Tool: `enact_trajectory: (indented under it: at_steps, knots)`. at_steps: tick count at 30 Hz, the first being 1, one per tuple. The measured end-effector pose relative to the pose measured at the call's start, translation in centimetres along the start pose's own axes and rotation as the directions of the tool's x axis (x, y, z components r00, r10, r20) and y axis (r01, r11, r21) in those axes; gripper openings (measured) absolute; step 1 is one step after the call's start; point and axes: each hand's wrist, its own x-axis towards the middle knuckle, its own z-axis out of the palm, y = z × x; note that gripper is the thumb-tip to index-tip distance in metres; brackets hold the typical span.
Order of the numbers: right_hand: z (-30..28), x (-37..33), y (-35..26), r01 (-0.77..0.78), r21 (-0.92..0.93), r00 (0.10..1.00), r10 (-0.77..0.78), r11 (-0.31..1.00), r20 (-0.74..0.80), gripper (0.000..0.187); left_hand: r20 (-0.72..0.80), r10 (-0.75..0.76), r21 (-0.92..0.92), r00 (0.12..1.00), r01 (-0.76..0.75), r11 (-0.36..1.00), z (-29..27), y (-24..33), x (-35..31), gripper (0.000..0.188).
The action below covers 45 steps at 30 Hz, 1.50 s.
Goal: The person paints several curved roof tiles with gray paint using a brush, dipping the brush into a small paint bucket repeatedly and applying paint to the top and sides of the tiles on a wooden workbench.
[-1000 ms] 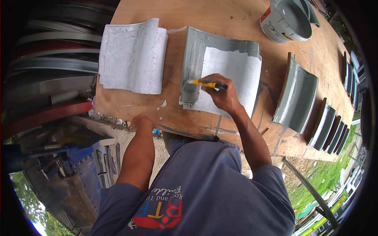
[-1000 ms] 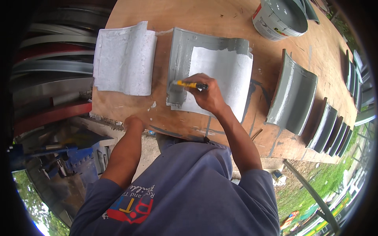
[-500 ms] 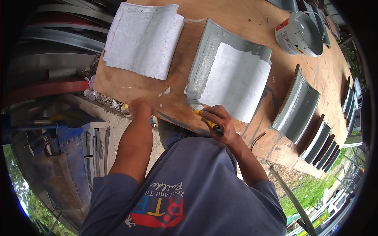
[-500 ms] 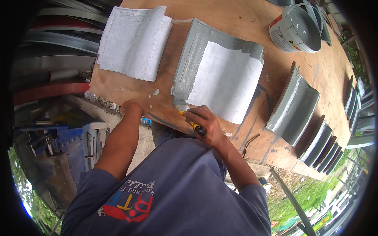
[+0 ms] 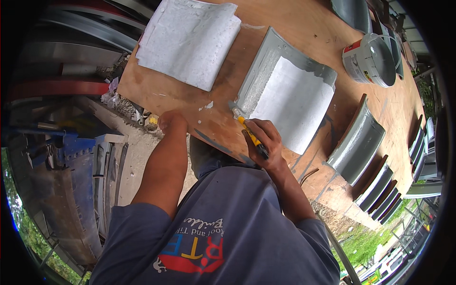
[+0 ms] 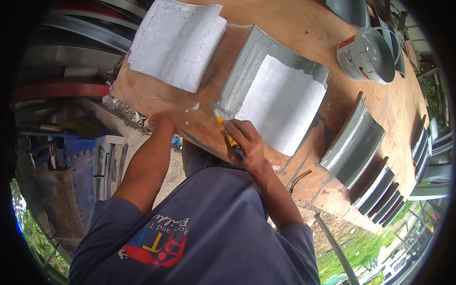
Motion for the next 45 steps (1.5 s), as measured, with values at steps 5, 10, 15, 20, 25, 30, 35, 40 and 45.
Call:
enact_trajectory:
  at_steps: [5, 10, 15, 20, 25, 30, 35, 40, 45]
  knots:
    - [0.2, 1.7, -0.7, -0.038, -0.07, 0.996, 0.043, 0.997, 0.077, 0.037, -0.075, -0.105, -0.101, 0.992, 0.097, 0.99, 1.0, -0.5, 0.7, 0.026]
    - [-0.2, 2.5, 0.2, -0.053, -0.161, 0.985, 0.078, 0.986, 0.156, 0.045, 0.063, -0.113, -0.157, 0.992, 0.122, 0.98, 1.1, 0.4, 2.9, 0.032]
    - [0.1, 3.1, -0.1, 0.046, -0.171, 0.987, -0.019, 0.984, 0.158, 0.056, 0.18, -0.443, -0.673, 0.878, 0.438, 0.596, 1.8, 1.0, 3.3, 0.042]
    - [-0.2, 3.2, -0.7, -0.001, -0.182, 0.987, 0.03, 0.983, 0.158, 0.054, 0.056, -0.075, -0.218, 0.996, 0.086, 0.972, 0.9, 1.1, 2.7, 0.054]
    - [0.1, 3.3, -0.7, -0.029, -0.122, 0.963, 0.061, 0.992, 0.263, 0.057, 0.185, -0.754, -0.71, 0.631, 0.616, 0.341, 7.5, 1.1, 11.6, 0.027]
    - [-1.2, 1.3, 0.9, -0.023, -0.081, 0.979, 0.039, 0.996, 0.202, 0.059, 0.163, -0.537, -0.574, 0.828, 0.522, 0.631, 4.4, 4.2, 9.6, 0.026]
    - [-2.1, 0.5, 0.1, -0.038, -0.089, 0.904, 0.073, 0.995, 0.421, 0.058, 0.194, -0.796, -0.622, 0.573, 0.699, 0.352, 8.0, 0.8, 12.1, 0.027]
    - [-2.8, 2.4, -1.6, -0.071, -0.106, 0.903, 0.109, 0.992, 0.417, 0.054, 0.218, -0.781, -0.684, 0.585, 0.662, 0.305, 6.2, 1.2, 9.6, 0.027]
    - [-3.0, 1.4, 1.0, -0.067, -0.09, 0.916, 0.097, 0.994, 0.39, 0.049, 0.287, -0.765, -0.864, 0.576, 0.501, 0.052, -0.2, 3.7, 1.7, 0.034]
